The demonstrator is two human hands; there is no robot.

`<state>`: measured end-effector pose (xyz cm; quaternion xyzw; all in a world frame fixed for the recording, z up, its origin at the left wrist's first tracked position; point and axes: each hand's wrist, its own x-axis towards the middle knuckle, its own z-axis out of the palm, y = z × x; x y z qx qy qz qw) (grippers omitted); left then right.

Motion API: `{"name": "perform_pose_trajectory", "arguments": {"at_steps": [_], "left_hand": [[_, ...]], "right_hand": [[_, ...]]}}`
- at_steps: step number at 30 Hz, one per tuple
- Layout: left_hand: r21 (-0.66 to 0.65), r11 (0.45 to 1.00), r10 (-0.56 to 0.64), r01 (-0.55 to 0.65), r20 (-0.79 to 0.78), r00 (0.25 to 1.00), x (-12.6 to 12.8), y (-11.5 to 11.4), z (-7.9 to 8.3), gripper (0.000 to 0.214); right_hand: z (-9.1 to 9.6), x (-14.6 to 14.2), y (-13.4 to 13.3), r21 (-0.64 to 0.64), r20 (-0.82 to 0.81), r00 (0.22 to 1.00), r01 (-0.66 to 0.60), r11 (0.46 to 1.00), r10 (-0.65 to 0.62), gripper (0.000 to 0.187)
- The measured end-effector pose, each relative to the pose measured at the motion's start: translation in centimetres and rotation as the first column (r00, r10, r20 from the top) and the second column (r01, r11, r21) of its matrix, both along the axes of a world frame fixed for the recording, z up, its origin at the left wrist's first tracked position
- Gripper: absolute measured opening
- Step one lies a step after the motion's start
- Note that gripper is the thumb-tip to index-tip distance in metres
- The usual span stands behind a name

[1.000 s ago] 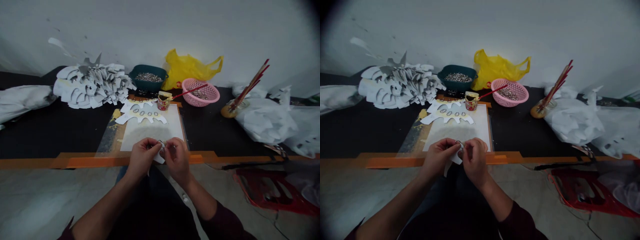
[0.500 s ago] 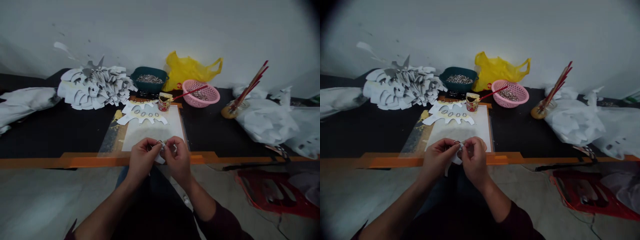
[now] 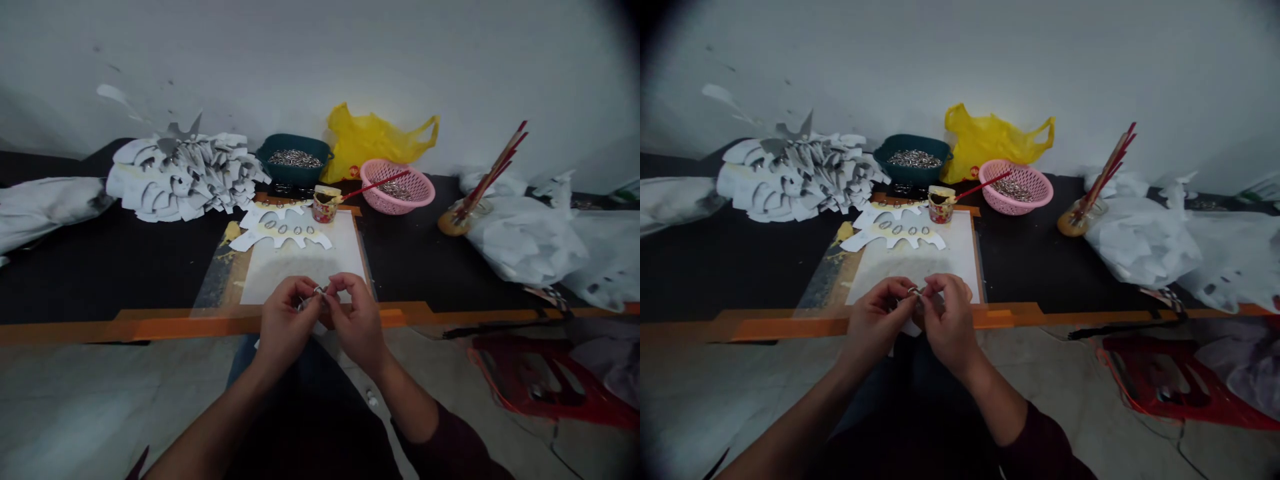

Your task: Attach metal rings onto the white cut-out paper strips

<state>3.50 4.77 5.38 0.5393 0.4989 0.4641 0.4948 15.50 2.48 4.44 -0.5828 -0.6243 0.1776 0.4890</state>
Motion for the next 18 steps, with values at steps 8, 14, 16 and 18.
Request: {"name": "perform_pose_trajectory", "arguments": {"at_steps": [8,14,16,18], "left_hand": [[-0.036,0.998,0.048,-0.048,0.008,0.999,-0.16,-0.04,-0.76,0.012],[0.008,0.998,0.069,-0.069,-0.035,0.997,-0.07,-0.24,-0.75,0.010],[0.004,0.997,0.072,-0.072,-0.028,0.997,-0.03,-0.27,-0.72,0.010],[-0.006,0.997,0.077,-0.077,-0.014,0.997,-0.02,-0.25,-0.71,0.009]], "right_hand": [[-0.34,-0.83,0.33,0.073,0.085,0.994,0.069,0.995,-0.075,0.012],[0.00,-0.91,0.43,0.074,0.123,0.985,0.112,0.991,-0.120,0.012],[0.07,-0.86,0.51,0.076,0.142,0.983,0.110,0.991,-0.120,0.012],[0.05,-0.79,0.65,0.061,0.139,0.984,0.100,0.993,-0.107,0.014]]}}
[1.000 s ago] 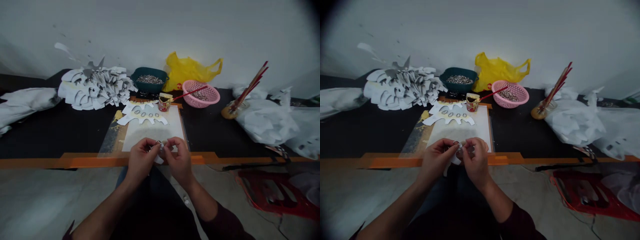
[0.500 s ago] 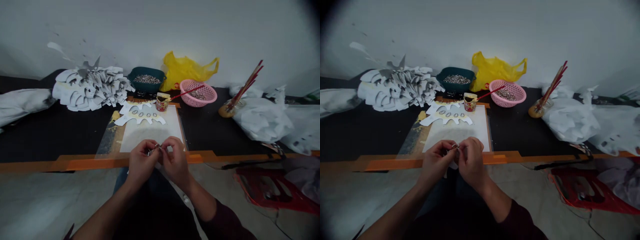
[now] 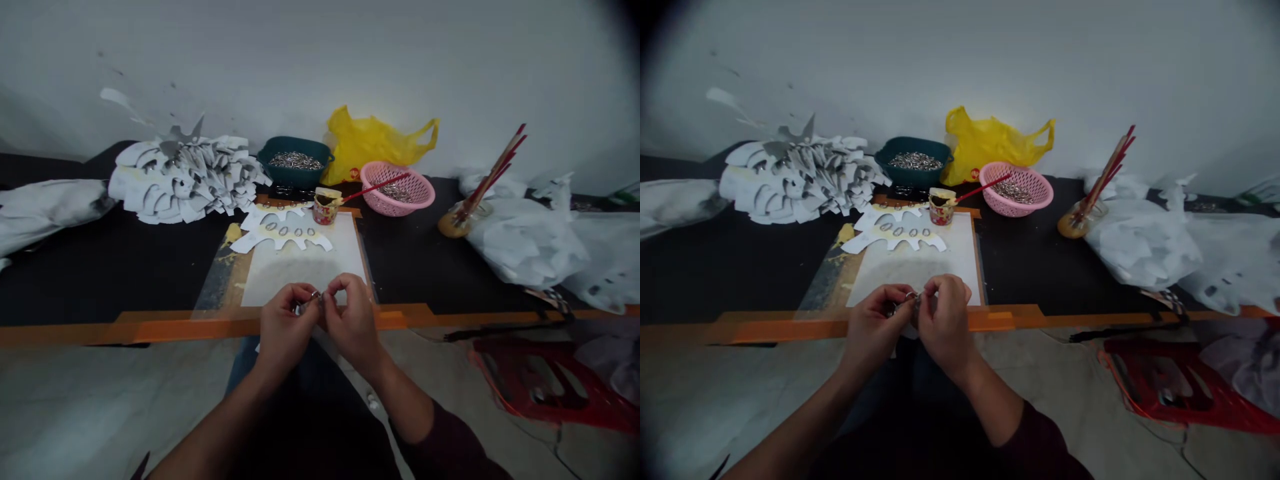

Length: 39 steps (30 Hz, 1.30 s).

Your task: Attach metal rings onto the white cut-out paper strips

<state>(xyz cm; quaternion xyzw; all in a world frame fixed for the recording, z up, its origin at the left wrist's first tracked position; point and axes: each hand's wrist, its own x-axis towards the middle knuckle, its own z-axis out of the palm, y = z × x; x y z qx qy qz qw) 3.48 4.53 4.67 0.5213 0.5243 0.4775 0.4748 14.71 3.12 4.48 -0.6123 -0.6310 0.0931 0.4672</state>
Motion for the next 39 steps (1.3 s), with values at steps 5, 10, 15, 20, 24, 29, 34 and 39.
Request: {"name": "perform_pose_trajectory", "arguments": {"at_steps": [5,10,15,20,24,29,34,39], "left_hand": [[-0.021,1.000,0.008,-0.008,0.017,1.000,-0.1,0.2,0.1,0.010],[-0.043,0.998,-0.041,0.044,0.056,0.998,-0.6,0.3,0.4,0.012],[-0.195,0.949,-0.235,0.248,0.085,0.968,-2.9,2.6,2.7,0.018],[-0.264,0.745,-0.635,0.612,-0.003,0.772,-5.4,7.0,5.3,0.019],[0.105,0.876,-0.379,0.471,-0.456,0.805,-4.6,7.0,3.6,0.025],[0.615,0.728,0.256,0.301,-0.653,0.713,-2.5,2.4,-0.6,0.016],[0.750,0.583,0.231,0.314,-0.523,0.820,-2.7,0.2,-3.0,0.011],[0.536,0.761,-0.051,0.366,-0.513,0.857,-3.0,-0.1,-2.7,0.016]], "right_hand": [[0.2,0.4,0.4,-0.123,-0.088,0.995,-0.049,0.991,0.038,0.028],[1.3,1.3,0.6,-0.184,0.001,0.985,-0.172,0.968,0.175,0.015],[3.4,1.4,1.7,-0.221,-0.005,0.953,-0.297,0.929,0.303,0.010],[4.2,1.0,3.0,-0.449,-0.489,0.824,-0.519,0.727,0.286,0.007],[1.5,0.6,2.3,-0.441,-0.771,0.637,-0.518,0.733,-0.013,0.008],[-1.1,0.3,-0.6,-0.440,-0.784,0.590,-0.314,0.841,-0.190,0.012],[-0.7,0.2,-1.9,-0.358,-0.910,0.349,-0.393,0.847,-0.223,0.010],[-1.3,0.6,-1.9,-0.361,-0.893,0.401,-0.370,0.856,-0.203,0.011]]}}
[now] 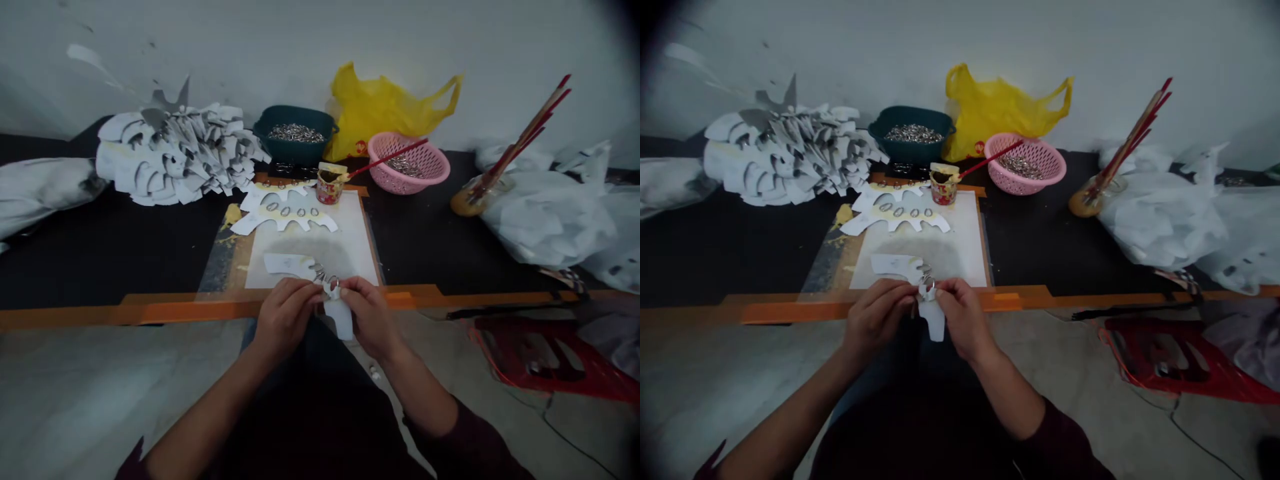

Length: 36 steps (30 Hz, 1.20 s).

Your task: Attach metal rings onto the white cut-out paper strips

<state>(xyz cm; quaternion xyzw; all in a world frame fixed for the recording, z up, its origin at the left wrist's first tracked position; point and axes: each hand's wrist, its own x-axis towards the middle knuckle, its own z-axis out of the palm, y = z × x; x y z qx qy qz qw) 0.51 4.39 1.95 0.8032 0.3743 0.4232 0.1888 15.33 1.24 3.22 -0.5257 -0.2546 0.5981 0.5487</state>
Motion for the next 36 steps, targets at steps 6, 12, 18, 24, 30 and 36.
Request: {"name": "perform_pose_trajectory", "arguments": {"at_steps": [6,12,18,24,30,36], "left_hand": [[-0.289,0.948,0.152,-0.132,0.048,0.987,1.1,-1.2,0.8,0.013],[-0.255,0.938,0.253,-0.233,0.047,0.966,2.3,-2.2,0.8,0.014],[-0.288,0.914,0.315,-0.287,0.055,0.948,3.0,-2.7,0.9,0.009],[-0.508,0.838,0.312,-0.201,0.143,0.939,3.3,-2.8,1.3,0.006],[-0.805,0.582,0.370,0.120,0.393,0.842,3.7,-2.2,1.1,0.011],[-0.776,0.630,0.366,0.041,0.342,0.866,3.8,-2.8,0.5,0.016]], "right_hand": [[-0.3,-0.1,-0.3,0.080,0.320,0.947,-0.020,0.997,-0.007,0.009],[-1.2,-0.6,-0.9,0.196,0.642,0.758,-0.021,0.980,-0.112,0.004],[-1.5,-1.1,-1.2,0.257,0.689,0.702,-0.005,0.966,-0.180,0.003],[-1.0,-1.0,-1.5,0.248,0.730,0.661,-0.020,0.968,-0.174,0.003],[-1.3,-0.6,-2.2,0.285,0.735,0.656,-0.069,0.956,-0.172,0.008],[-1.7,-0.5,-2.1,0.207,0.710,0.694,-0.045,0.977,-0.119,0.004]]}}
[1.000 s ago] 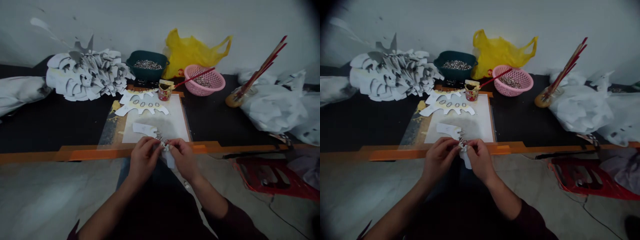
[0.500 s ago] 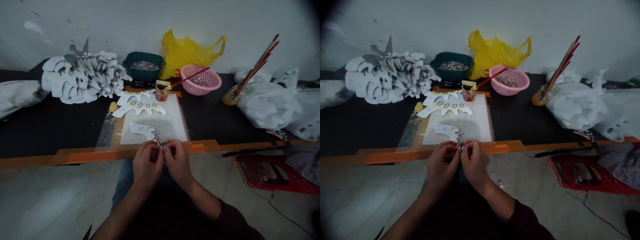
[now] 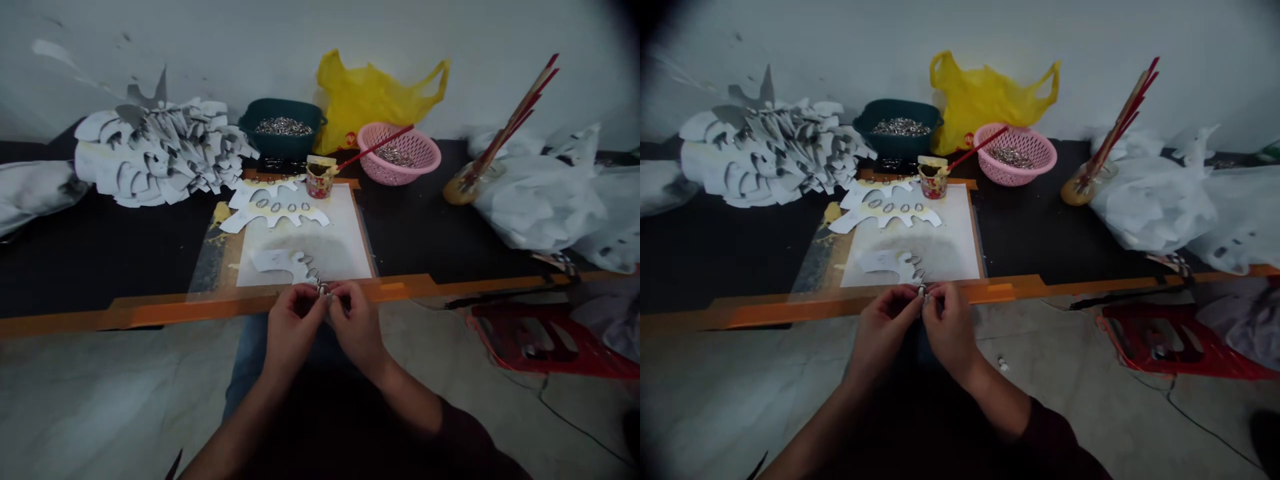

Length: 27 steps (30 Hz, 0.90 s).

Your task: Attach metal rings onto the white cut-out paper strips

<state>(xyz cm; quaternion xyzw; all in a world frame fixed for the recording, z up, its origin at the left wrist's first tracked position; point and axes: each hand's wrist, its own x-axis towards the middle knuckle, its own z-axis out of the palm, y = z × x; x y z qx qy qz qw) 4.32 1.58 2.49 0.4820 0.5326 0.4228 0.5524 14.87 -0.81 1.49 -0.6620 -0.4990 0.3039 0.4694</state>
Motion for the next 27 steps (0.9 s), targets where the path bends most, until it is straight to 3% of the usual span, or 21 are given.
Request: {"name": "perform_pose_trajectory", "arguments": {"at_steps": [4,9,13,16,18,20,22,24,27], "left_hand": [[0.092,0.996,0.012,0.001,-0.145,0.989,0.1,-0.3,-0.4,0.015],[0.092,0.995,-0.022,0.034,-0.131,0.991,0.0,0.0,-0.2,0.012],[0.201,0.976,-0.047,0.081,-0.166,0.985,-0.5,0.1,-0.3,0.010],[0.373,0.926,0.058,0.054,-0.283,0.957,-0.5,-0.2,-1.0,0.007],[0.502,0.864,0.160,0.037,-0.343,0.926,-0.4,-0.5,-1.7,0.004],[0.603,0.795,0.203,0.066,-0.367,0.908,-0.2,-0.6,-2.2,0.005],[0.635,0.765,0.176,0.110,-0.370,0.912,-0.2,-0.6,-2.5,0.008],[0.580,0.806,0.122,0.115,-0.353,0.927,-0.1,-0.4,-2.4,0.009],[0.365,0.930,0.040,0.053,-0.243,0.969,-0.2,-0.1,-1.8,0.009]], "right_hand": [[0.0,-0.1,-0.1,0.011,-0.032,0.999,-0.010,1.000,0.011,0.004],[-0.2,0.2,-0.1,0.041,-0.150,0.987,-0.049,0.998,0.055,0.004],[-0.3,0.4,0.5,-0.066,-0.395,0.918,-0.048,0.997,0.018,0.003],[-0.3,0.3,1.1,-0.208,-0.644,0.757,-0.035,0.977,-0.110,0.008],[-0.3,0.1,1.4,-0.253,-0.730,0.662,-0.030,0.967,-0.170,0.010],[-0.2,0.0,1.5,-0.267,-0.754,0.628,-0.024,0.963,-0.193,0.012],[-0.1,-0.2,1.5,-0.266,-0.742,0.641,-0.015,0.964,-0.195,0.011],[0.0,-0.2,1.4,-0.260,-0.700,0.689,-0.004,0.966,-0.186,0.009],[0.0,-0.2,1.1,-0.212,-0.558,0.819,0.018,0.977,-0.137,0.006]]}}
